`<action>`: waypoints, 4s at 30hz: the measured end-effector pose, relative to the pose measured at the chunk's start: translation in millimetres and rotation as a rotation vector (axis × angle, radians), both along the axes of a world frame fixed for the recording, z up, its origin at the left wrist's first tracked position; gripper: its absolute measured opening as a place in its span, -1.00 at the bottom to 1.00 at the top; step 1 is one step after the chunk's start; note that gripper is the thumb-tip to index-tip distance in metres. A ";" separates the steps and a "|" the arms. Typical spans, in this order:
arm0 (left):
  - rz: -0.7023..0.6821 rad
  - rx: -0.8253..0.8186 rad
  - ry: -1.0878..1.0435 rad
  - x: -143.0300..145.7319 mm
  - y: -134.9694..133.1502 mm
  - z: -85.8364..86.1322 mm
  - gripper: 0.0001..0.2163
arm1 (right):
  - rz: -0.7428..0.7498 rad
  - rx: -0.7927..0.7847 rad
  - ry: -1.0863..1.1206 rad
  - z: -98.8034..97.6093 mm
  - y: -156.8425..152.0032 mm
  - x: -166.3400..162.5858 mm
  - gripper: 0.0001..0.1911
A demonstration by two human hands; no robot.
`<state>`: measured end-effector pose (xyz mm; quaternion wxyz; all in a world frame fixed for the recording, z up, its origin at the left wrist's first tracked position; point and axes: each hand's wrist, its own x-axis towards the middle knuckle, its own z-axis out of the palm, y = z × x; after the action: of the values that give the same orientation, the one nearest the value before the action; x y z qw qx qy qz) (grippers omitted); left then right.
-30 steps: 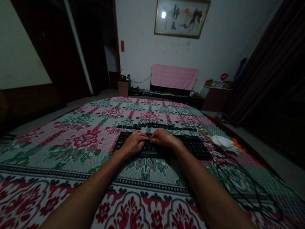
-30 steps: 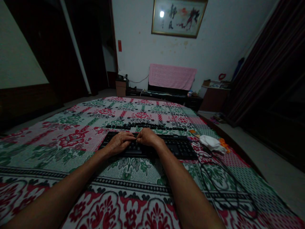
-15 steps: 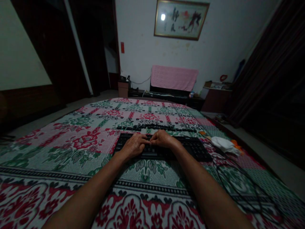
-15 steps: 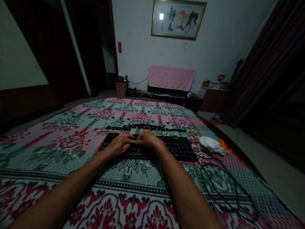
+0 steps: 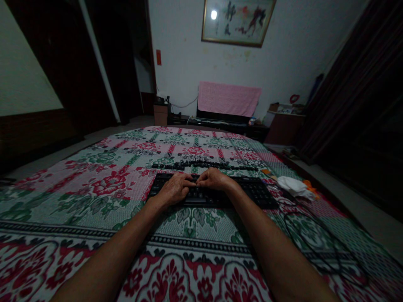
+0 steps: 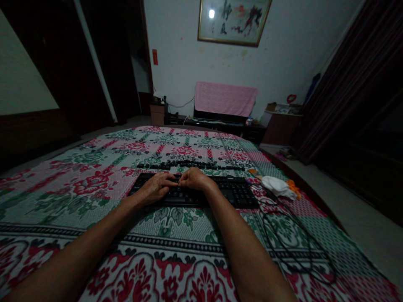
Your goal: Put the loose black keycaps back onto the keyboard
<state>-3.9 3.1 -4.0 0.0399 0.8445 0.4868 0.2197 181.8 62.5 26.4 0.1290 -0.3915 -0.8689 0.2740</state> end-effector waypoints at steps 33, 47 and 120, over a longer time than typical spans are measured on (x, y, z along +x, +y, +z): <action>0.003 0.013 -0.102 3.4 -4.8 7.8 -0.72 | 0.063 0.093 -0.104 12.5 -14.3 -4.3 -0.78; -0.007 0.002 -0.031 3.4 -3.1 1.4 -0.62 | -0.018 0.078 -0.094 3.1 -7.2 -10.0 -0.83; 0.082 0.300 -0.218 21.6 1.6 9.6 -0.85 | -0.295 -0.101 0.723 -8.2 -38.3 -12.0 -0.83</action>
<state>17.7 4.7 5.6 -0.0429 0.7918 0.4753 0.3813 169.8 24.2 18.2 0.4455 -0.3962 -0.6873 0.4150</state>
